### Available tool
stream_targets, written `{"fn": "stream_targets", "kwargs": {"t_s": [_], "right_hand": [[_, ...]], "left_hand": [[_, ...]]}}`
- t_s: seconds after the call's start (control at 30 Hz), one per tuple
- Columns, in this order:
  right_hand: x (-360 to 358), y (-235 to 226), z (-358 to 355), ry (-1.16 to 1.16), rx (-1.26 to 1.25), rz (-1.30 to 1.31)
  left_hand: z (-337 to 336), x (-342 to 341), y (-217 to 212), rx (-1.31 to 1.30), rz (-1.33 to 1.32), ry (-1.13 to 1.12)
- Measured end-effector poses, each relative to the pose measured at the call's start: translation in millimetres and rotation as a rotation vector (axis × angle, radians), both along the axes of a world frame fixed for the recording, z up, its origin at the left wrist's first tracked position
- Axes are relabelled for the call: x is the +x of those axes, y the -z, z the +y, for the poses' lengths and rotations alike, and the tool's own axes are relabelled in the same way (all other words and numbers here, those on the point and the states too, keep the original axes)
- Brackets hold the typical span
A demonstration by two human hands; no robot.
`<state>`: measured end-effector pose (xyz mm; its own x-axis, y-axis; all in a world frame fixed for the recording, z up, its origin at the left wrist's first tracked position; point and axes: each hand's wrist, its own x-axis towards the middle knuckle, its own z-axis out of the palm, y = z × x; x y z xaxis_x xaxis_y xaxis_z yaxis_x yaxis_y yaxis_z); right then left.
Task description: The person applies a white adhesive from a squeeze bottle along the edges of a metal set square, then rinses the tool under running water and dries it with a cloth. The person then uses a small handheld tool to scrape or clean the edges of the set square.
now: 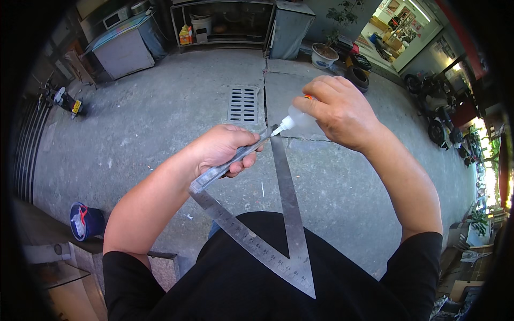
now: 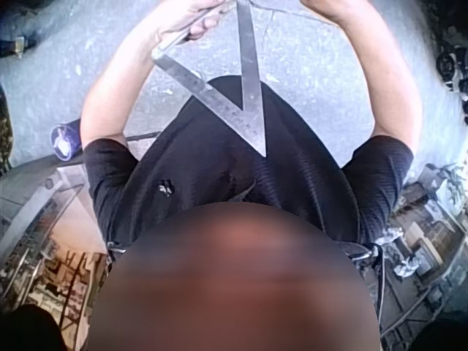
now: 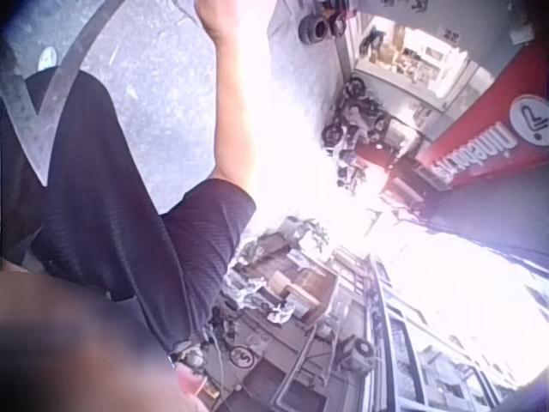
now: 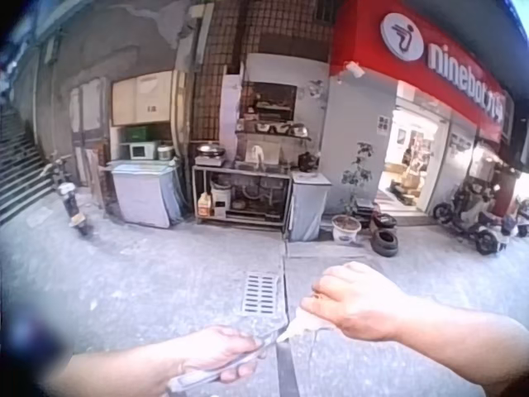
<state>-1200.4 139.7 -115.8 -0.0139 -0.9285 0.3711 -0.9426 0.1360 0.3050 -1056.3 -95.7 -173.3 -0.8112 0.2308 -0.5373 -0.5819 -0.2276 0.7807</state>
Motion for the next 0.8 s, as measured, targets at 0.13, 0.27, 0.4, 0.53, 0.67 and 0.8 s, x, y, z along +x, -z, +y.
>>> {"fn": "stream_targets", "kwargs": {"t_s": [0.13,0.27,0.4,0.53,0.67,0.8], "right_hand": [[-2.2,0.0,-0.2,0.013,0.007,0.009],[-5.8,-0.8,0.4,0.013,-0.006,0.014],[-7.6,-0.7,1.1,0.017,-0.008,-0.003],[-8.9,0.5,0.0,0.012,-0.01,0.005],[-11.9,0.4,-1.5,0.008,-0.029,0.007],[-12.4,0.4,-0.6,0.023,-0.021,-0.01]], "left_hand": [[0.3,-5.1,0.1,0.024,-0.012,-0.027],[0.1,-7.3,0.1,0.043,-0.012,-0.049],[-1.6,-10.0,0.6,0.015,0.004,-0.001],[-2.5,-11.8,1.9,0.025,-0.007,-0.011],[-3.5,-13.6,0.8,0.032,-0.003,-0.014],[-2.2,-15.3,-0.5,0.042,-0.018,-0.051]]}}
